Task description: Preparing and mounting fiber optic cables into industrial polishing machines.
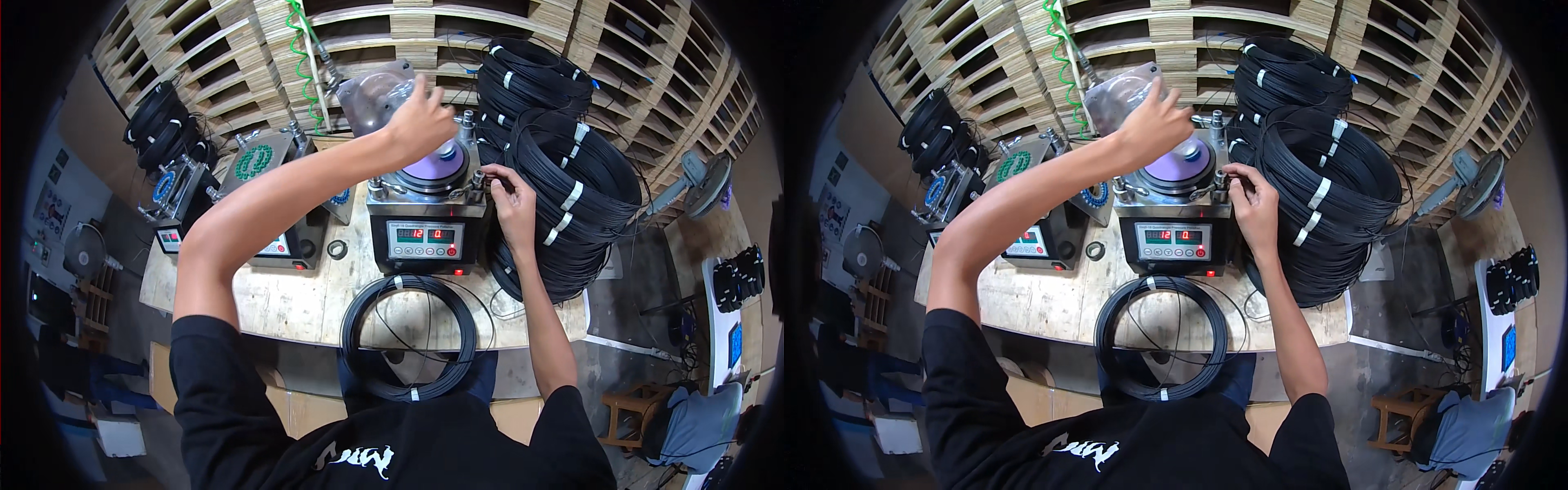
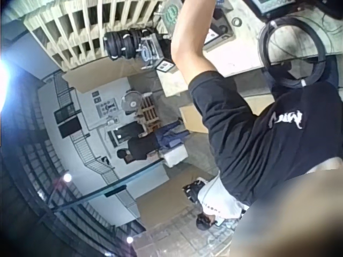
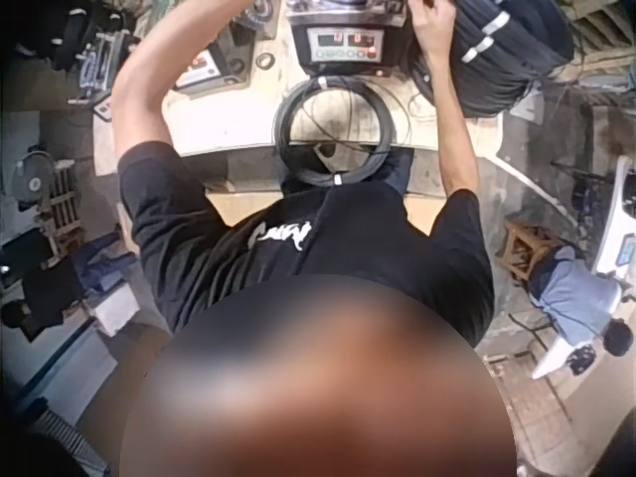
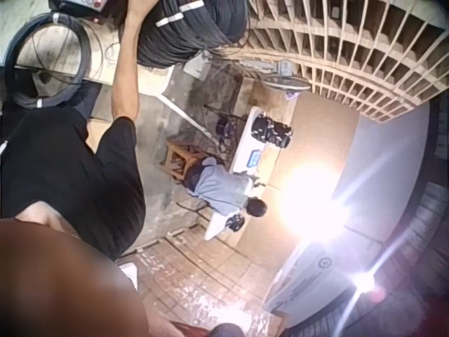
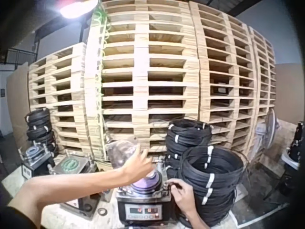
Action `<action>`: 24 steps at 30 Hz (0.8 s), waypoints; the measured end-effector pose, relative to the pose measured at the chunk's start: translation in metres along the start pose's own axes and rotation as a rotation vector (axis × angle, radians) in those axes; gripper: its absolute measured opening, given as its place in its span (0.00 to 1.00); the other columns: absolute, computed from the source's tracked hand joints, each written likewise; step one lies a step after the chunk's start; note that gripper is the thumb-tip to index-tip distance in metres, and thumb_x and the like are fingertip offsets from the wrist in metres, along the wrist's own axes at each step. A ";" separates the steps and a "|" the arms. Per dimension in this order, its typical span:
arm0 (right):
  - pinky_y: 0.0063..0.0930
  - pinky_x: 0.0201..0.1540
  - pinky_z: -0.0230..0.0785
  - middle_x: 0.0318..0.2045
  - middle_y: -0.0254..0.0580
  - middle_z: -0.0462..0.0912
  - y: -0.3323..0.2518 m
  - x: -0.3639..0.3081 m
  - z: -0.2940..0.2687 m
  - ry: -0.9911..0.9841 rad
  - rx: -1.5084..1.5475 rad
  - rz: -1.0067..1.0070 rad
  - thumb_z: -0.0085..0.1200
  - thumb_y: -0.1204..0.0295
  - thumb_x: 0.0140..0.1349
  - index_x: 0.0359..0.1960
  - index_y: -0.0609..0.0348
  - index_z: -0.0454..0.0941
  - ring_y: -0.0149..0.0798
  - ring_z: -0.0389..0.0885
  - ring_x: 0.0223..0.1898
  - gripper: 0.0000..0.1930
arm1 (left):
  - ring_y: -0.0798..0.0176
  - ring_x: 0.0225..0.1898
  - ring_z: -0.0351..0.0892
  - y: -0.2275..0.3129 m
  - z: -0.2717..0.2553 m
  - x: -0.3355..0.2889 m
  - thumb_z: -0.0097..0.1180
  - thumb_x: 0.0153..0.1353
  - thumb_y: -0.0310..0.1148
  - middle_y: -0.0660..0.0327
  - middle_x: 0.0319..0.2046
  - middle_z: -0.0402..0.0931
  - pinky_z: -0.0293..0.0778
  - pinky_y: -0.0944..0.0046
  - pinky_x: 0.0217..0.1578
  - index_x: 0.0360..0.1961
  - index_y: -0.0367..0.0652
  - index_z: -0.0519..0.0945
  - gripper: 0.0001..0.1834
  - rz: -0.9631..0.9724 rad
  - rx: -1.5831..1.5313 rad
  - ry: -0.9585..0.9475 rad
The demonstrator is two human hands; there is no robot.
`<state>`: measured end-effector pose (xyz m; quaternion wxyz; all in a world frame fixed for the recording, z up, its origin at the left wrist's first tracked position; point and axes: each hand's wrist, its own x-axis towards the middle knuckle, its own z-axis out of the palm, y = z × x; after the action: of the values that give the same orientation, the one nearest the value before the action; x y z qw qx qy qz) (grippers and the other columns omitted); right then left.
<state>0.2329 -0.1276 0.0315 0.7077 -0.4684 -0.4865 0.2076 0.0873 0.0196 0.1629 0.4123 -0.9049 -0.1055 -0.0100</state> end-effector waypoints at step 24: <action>0.22 0.51 0.70 0.44 0.39 0.84 0.005 0.001 -0.003 -0.035 -0.154 -0.055 0.48 0.80 0.68 0.48 0.69 0.82 0.27 0.79 0.43 0.12 | 0.55 0.47 0.82 0.065 0.163 -0.192 0.76 0.46 0.37 0.48 0.45 0.80 0.75 0.59 0.51 0.53 0.32 0.72 0.36 -1.242 -1.331 0.523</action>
<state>0.2371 -0.1261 0.0278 0.6665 -0.5041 -0.5259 0.1584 -0.0982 0.0651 -0.0133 -0.2571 -0.7053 -0.4450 -0.4883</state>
